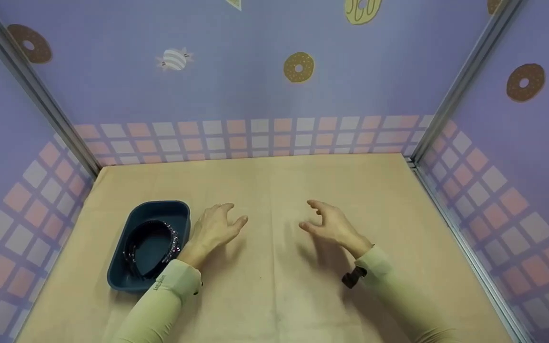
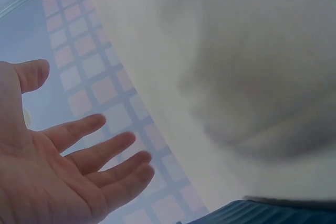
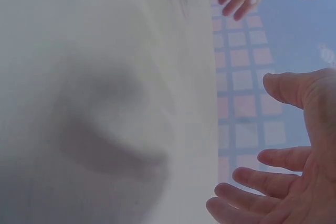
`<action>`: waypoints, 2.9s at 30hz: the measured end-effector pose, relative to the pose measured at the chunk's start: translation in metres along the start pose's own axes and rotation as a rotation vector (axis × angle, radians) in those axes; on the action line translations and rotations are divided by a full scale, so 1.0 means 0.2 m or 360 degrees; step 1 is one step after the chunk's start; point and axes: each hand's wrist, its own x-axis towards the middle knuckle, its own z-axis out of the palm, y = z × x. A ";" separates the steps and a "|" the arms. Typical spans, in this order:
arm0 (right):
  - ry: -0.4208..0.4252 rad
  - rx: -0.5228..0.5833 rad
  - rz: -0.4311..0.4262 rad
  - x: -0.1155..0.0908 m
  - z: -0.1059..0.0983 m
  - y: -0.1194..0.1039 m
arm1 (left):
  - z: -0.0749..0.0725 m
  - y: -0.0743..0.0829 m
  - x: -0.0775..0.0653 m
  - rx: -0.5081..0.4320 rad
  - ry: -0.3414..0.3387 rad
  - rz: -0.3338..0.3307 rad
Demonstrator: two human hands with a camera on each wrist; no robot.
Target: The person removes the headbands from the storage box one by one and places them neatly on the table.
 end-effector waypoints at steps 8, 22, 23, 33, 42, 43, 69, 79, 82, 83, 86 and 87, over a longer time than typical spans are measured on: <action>0.0042 0.0129 0.0016 0.01 0.06 -0.06 | -0.06 -0.03 -0.01 -0.0086 -0.0032 -0.0016; 0.0014 0.0331 -0.0002 0.07 0.11 -0.20 | -0.21 -0.12 -0.04 -0.0247 -0.0091 -0.0095; 0.0005 0.0363 -0.0007 0.08 0.12 -0.21 | -0.22 -0.13 -0.04 -0.0250 -0.0099 -0.0098; -0.0052 0.0593 0.0029 0.13 0.22 -0.33 | -0.28 -0.29 -0.04 -0.0325 -0.0155 -0.0064; -0.0155 0.0785 0.0054 0.16 0.34 -0.43 | -0.43 -0.28 -0.11 -0.0313 -0.0149 -0.0125; -0.0167 0.0801 0.0058 0.16 0.36 -0.45 | -0.44 -0.30 -0.12 -0.0315 -0.0153 -0.0131; -0.0352 0.1378 0.0353 0.23 0.78 -0.78 | -0.76 -0.64 -0.23 -0.0726 -0.0585 -0.0358; -0.0379 0.1564 0.0426 0.25 0.91 -0.89 | -0.85 -0.87 -0.28 -0.0924 -0.0648 -0.0470; -0.0374 0.1536 0.0420 0.26 0.94 -0.92 | -0.86 -0.94 -0.31 -0.0976 -0.0639 -0.0492; -0.0379 0.1535 0.0423 0.26 0.95 -0.93 | -0.87 -0.96 -0.32 -0.0991 -0.0639 -0.0499; -0.0404 0.1525 0.0435 0.26 0.98 -0.94 | -0.89 -1.01 -0.35 -0.1023 -0.0647 -0.0502; -0.0411 0.1527 0.0448 0.26 0.98 -0.94 | -0.90 -1.02 -0.35 -0.1032 -0.0646 -0.0513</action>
